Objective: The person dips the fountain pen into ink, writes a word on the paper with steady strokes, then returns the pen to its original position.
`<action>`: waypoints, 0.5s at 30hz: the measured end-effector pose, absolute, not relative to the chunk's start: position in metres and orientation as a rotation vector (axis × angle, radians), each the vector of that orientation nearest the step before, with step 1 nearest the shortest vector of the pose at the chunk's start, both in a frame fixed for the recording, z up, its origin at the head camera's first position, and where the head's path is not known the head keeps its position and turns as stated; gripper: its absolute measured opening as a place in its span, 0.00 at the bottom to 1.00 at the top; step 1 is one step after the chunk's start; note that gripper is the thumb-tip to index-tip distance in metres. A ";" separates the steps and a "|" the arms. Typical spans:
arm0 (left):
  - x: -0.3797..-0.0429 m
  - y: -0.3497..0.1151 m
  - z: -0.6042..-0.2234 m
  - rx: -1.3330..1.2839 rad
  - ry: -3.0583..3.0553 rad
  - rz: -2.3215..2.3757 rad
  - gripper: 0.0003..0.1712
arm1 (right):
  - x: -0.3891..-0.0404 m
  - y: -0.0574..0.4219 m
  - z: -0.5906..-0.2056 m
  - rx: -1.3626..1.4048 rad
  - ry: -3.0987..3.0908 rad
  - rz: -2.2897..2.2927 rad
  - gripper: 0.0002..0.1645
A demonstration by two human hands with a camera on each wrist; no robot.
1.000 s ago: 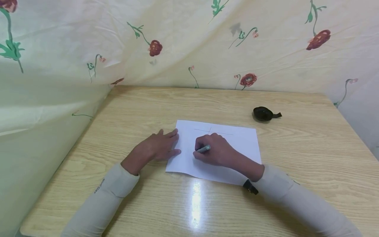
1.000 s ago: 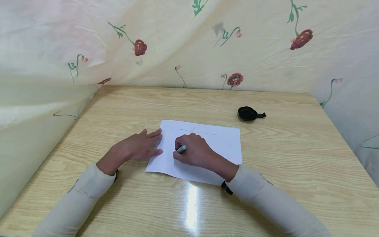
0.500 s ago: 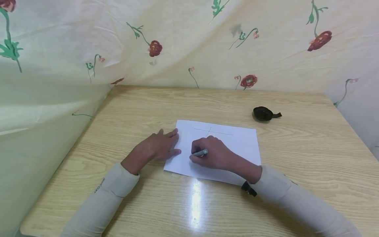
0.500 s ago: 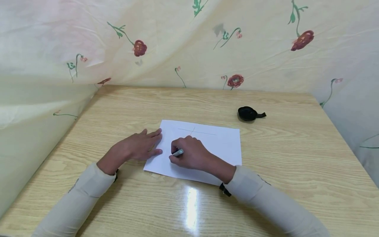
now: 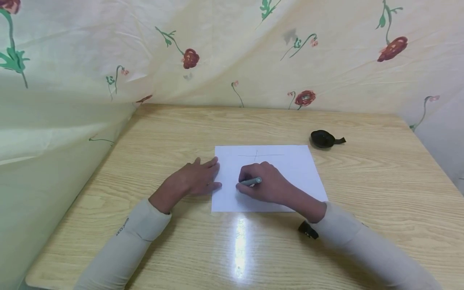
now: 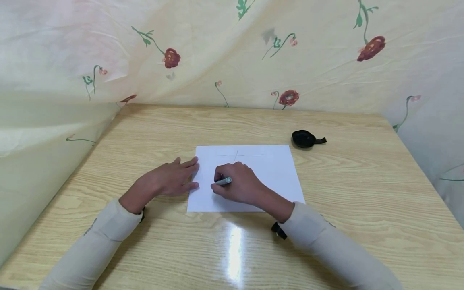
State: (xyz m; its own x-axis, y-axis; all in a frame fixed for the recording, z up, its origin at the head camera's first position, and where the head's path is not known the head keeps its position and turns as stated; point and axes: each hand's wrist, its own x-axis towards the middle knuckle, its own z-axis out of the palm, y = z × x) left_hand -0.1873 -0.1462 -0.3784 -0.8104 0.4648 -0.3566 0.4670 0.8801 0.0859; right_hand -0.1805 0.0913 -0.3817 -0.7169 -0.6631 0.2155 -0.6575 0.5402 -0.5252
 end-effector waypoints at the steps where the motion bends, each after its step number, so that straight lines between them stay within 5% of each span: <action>1: -0.187 -0.146 -0.378 0.690 2.675 -0.008 0.41 | -0.182 0.094 -0.381 -1.181 2.762 -0.938 0.05; 15: -0.179 -0.148 -0.380 0.718 2.672 -0.073 0.44 | -0.223 0.133 -0.373 -0.799 2.947 -1.011 0.08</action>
State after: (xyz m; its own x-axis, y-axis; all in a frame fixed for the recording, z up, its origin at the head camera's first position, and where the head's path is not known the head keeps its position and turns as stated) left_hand -0.1787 -0.1482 -0.3796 -0.8010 0.4739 -0.3658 0.4931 0.8688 0.0458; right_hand -0.2228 0.1331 -0.3735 -0.8740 -0.4310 0.2244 -0.4780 0.6795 -0.5566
